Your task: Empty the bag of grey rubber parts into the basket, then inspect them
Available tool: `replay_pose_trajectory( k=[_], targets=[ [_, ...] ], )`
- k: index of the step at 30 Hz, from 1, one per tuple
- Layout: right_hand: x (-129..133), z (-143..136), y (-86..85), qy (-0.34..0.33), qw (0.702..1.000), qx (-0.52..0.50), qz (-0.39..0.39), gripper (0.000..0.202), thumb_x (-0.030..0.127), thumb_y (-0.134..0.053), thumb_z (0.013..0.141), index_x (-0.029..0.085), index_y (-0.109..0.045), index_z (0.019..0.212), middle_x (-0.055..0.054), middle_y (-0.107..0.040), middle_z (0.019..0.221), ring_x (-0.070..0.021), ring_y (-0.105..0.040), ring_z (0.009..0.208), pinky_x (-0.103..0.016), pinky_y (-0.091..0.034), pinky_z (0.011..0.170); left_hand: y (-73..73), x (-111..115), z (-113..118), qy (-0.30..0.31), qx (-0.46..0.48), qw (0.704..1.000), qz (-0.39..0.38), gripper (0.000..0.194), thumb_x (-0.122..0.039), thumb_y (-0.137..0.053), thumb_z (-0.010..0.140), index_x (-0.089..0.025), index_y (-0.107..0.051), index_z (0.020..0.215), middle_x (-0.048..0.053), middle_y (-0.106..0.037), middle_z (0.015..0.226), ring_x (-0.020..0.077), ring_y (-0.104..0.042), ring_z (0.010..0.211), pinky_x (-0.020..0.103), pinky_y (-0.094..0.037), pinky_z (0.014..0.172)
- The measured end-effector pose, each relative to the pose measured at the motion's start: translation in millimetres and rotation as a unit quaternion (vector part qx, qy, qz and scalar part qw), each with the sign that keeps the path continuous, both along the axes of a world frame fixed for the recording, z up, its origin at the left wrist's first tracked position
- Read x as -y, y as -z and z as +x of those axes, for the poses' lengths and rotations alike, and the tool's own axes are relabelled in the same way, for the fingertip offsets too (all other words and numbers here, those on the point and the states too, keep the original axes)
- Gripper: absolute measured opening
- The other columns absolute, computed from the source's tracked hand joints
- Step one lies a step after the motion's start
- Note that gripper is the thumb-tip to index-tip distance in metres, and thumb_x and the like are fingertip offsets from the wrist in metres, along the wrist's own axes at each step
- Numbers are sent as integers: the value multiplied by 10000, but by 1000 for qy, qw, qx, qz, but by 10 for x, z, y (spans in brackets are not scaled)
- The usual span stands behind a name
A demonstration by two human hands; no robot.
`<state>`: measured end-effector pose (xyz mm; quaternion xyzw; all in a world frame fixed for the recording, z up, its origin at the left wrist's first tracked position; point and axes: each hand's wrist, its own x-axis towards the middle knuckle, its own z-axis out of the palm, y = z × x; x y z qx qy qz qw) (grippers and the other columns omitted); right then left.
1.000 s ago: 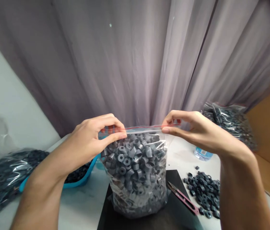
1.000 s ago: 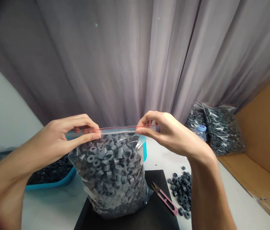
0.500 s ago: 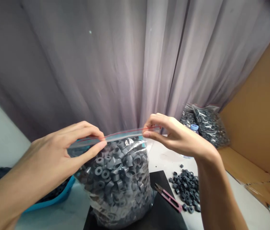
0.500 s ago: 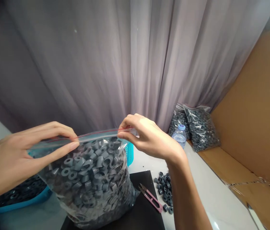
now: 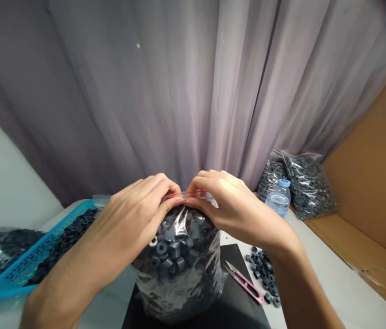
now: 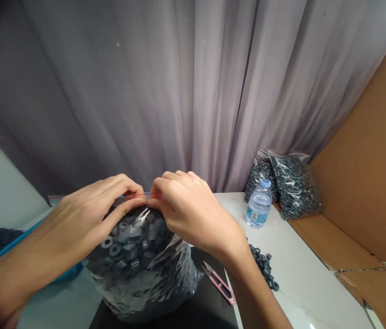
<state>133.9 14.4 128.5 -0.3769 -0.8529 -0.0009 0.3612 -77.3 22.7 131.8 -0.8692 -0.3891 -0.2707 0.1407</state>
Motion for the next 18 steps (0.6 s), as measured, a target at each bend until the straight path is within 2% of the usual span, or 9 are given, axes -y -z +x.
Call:
replay_pose_trajectory(
  k=[3,7,10,13,18],
  targets=[
    [-9,29,3,4,1000,-30,-3,99,257,-646,995,210,-617,912,2,-687,945,-160,-607,871,-304,-411,784,14,1,40,5,-33,998,50,217,-334,-410,1073,-233,-539,930,-2,-612,907,190,-565,790,339,-367,748],
    [-7,25,6,7,1000,-17,26,124,220,-620,1001,212,-598,879,-5,-676,903,-173,-562,844,-314,-400,768,5,29,84,-9,-49,994,92,202,-268,-415,1065,-227,-533,906,0,-607,858,191,-539,724,353,-345,726],
    [0,-3,8,14,998,-25,61,135,197,-625,992,221,-604,860,-7,-679,881,-191,-526,861,-330,-390,780,-55,68,2,-18,-29,997,65,199,-370,-454,1059,-251,-576,956,-16,-655,917,184,-600,781,337,-362,727],
    [-10,-12,12,25,997,-35,65,136,198,-646,978,226,-616,848,-12,-687,874,-202,-523,866,-342,-388,782,-135,77,-163,-25,-13,999,41,211,-482,-525,1013,-298,-626,1002,-36,-694,990,196,-634,888,326,-390,779],
    [-35,-9,35,28,999,-8,45,100,219,-625,986,227,-649,890,-21,-701,899,-211,-537,865,-360,-394,800,-168,6,-336,-10,3,1000,-13,225,-429,-490,1032,-282,-632,938,-33,-694,971,185,-627,893,309,-410,796]
  ],
)
